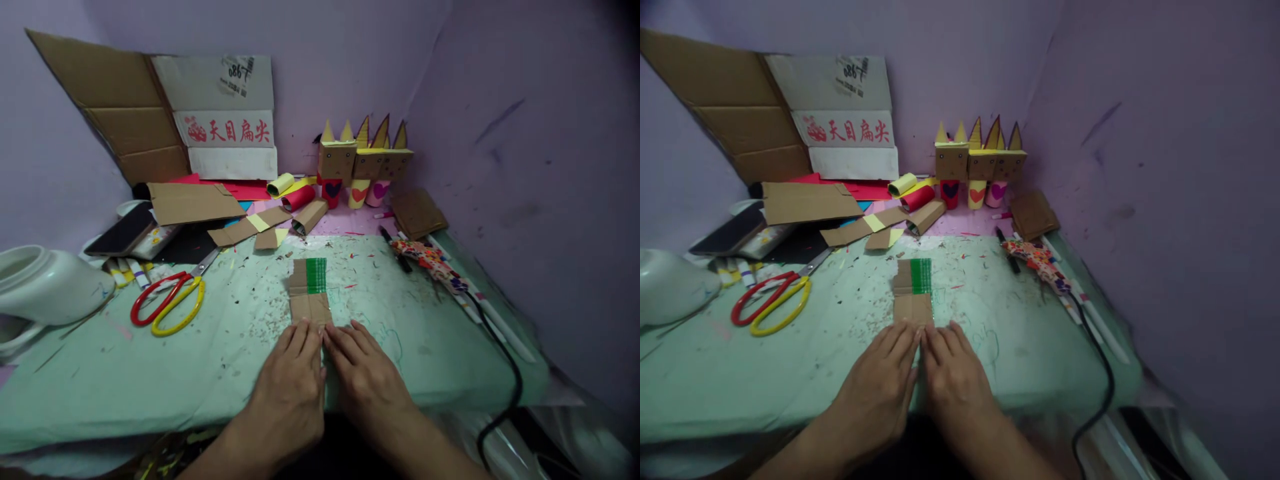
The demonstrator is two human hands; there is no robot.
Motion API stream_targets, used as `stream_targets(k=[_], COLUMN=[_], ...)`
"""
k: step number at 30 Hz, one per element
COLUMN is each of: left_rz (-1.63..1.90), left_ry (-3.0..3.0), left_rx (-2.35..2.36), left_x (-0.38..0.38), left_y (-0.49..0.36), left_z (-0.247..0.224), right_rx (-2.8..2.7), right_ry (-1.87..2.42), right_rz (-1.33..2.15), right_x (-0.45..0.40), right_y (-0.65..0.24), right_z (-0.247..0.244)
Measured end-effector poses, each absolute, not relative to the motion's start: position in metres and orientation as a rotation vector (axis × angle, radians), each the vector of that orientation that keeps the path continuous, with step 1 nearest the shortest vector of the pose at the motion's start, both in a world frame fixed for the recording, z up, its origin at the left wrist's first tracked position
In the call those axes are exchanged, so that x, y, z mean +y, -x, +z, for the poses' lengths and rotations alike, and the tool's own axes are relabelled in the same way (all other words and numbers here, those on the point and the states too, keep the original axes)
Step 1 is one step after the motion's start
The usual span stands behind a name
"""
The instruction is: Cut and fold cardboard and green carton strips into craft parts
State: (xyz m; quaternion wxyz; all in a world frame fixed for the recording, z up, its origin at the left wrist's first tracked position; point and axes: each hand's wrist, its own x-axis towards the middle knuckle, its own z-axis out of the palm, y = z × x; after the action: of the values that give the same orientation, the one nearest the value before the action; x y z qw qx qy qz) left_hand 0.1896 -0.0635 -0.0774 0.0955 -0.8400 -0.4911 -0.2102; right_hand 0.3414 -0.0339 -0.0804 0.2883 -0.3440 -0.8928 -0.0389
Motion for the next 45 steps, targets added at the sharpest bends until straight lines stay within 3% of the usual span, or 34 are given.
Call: stream_targets(k=[11,15,19,27,32,40,42,45], left_rz=[-0.481,-0.498,-0.559,-0.686,-0.764,-1.397,-1.375,-0.945], left_ry=[2.554,2.604,2.621,2.566,2.570,2.248,2.231,2.461], left_rx=[-1.569,-1.545,-1.473,-1.364,-1.391,-1.570,-1.559,-1.504], left_x=[-0.066,-0.045,-0.038,-0.036,-0.037,-0.050,-0.047,-0.040], left_y=[-0.174,-0.175,-0.176,-0.169,-0.169,-0.155,-0.154,-0.159], left_z=[-0.060,-0.052,-0.060,-0.065,-0.069,-0.065,-0.062,-0.062], right_rx=[-2.528,-2.683,-2.053,-1.886,-1.987,-2.464,-2.523,-2.518], right_ry=[1.008,1.191,1.336,1.130,0.960,0.604,0.634,0.625], right_rz=[-0.064,0.392,0.902,1.193,1.029,0.491,0.424,0.416], right_x=[-0.029,-0.006,0.044,0.093,0.060,0.019,0.012,0.006], right_y=[-0.342,-0.346,-0.344,-0.316,-0.335,-0.355,-0.357,-0.359], right_z=[-0.067,-0.040,-0.029,-0.051,-0.042,-0.057,-0.065,-0.071])
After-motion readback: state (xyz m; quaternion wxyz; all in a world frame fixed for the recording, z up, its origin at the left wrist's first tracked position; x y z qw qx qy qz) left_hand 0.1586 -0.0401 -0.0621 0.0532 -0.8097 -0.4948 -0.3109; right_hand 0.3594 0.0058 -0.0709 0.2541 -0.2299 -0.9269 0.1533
